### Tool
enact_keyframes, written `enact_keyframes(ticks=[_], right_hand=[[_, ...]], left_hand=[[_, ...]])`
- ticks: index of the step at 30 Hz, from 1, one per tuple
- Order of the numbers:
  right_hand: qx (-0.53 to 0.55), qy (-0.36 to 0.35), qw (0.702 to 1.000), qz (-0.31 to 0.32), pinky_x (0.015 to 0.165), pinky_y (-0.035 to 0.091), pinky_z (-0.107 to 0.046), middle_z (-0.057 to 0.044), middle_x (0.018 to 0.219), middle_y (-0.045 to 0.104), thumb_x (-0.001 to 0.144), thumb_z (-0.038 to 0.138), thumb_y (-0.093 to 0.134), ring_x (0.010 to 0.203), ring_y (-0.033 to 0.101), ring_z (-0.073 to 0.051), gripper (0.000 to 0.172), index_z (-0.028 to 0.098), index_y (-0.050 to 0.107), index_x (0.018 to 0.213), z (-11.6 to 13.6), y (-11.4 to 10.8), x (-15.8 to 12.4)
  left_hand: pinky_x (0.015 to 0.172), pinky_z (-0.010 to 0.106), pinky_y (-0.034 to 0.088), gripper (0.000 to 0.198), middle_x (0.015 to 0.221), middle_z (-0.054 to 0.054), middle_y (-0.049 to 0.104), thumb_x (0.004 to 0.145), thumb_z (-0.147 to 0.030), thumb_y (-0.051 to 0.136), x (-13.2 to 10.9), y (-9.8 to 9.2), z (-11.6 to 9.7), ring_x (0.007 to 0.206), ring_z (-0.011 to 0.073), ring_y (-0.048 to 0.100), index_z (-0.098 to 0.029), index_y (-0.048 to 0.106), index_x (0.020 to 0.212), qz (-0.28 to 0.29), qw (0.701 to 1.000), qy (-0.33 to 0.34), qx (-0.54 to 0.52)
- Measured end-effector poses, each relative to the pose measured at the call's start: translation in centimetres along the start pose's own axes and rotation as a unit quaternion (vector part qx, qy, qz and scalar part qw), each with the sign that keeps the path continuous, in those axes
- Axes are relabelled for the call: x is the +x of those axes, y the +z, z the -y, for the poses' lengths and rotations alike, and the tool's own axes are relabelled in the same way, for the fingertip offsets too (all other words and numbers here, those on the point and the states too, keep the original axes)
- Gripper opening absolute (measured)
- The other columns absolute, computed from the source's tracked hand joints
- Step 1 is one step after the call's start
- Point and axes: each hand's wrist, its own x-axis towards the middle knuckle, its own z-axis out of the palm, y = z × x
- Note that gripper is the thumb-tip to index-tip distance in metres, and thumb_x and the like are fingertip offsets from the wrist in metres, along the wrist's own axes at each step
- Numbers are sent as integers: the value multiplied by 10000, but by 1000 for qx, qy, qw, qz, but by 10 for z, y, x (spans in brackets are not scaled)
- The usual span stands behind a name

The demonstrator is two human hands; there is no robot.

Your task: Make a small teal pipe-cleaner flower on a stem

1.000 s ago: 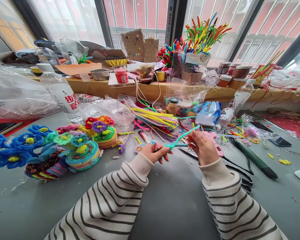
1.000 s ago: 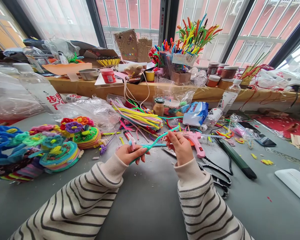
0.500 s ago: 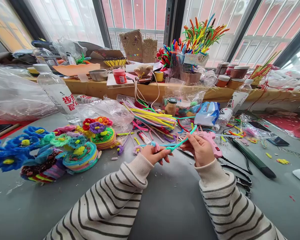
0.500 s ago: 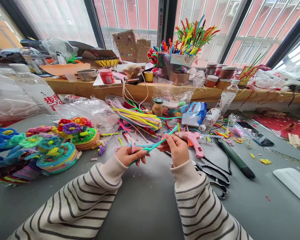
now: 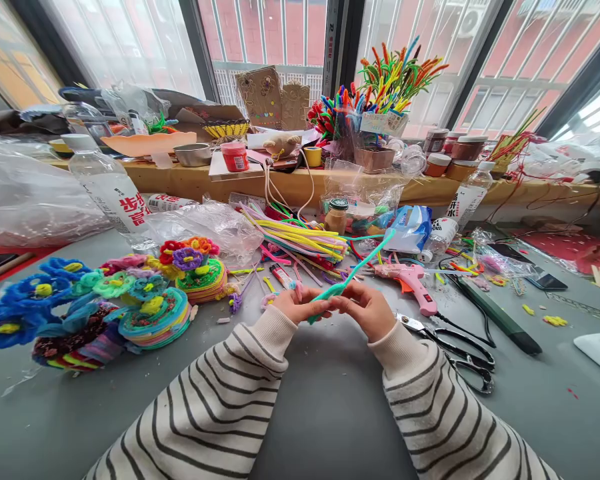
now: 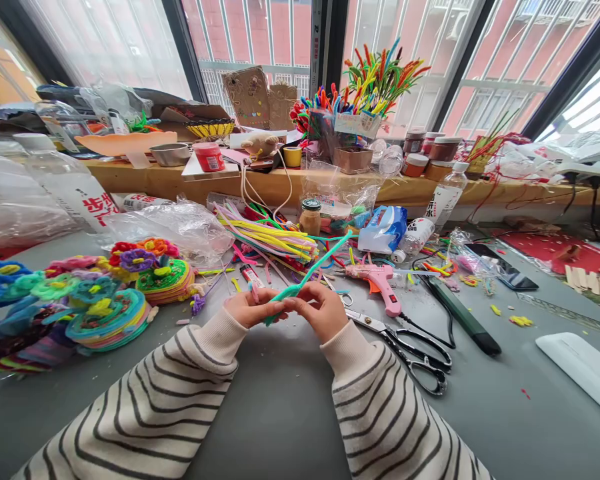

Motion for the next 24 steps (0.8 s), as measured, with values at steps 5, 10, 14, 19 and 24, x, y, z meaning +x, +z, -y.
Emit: enact_keyframes(ticks=[5,10,14,19,24], right_hand=[[-52,-28,998,-32,481,389,-224,24,526,480,654,346,554,490,455,-85,198,151,538,621,-1,4,-2],[-37,-9,999,2,474,386,-230,31,477,457,683,367,509,453,460,-85,228,148,503,622,-2,2,0],[-11,4,1000,25,501,417,-234,19,526,491,678,358,512,485,490,-90,213,148,498,650,-2,3,-1],[-10,12,999,34,512,429,-248,13,522,506,668,341,515,495,507,-100,197,149,494,634,-4,3,-1],[-3,11,999,31,481,424,-248,14,526,502,652,330,517,486,498,-100,188,142,508,651,-5,4,-2]], left_hand=[[528,204,373,291,528,-7,562,497,-342,670,-2,4,-3,526,80,506,-101,587,637,-50,998,23,19],[468,186,331,338,471,-40,501,449,-343,692,-1,0,-5,458,44,428,-90,569,637,-40,999,18,23],[470,198,344,383,528,-22,526,445,-349,695,3,-5,0,484,62,459,-100,549,697,-12,1000,6,24],[434,194,300,339,473,-44,469,488,-390,658,5,-5,3,426,39,390,-114,526,633,-28,999,17,36],[560,217,355,371,599,5,554,451,-358,687,3,-1,0,574,86,485,-101,553,683,-29,999,33,33]])
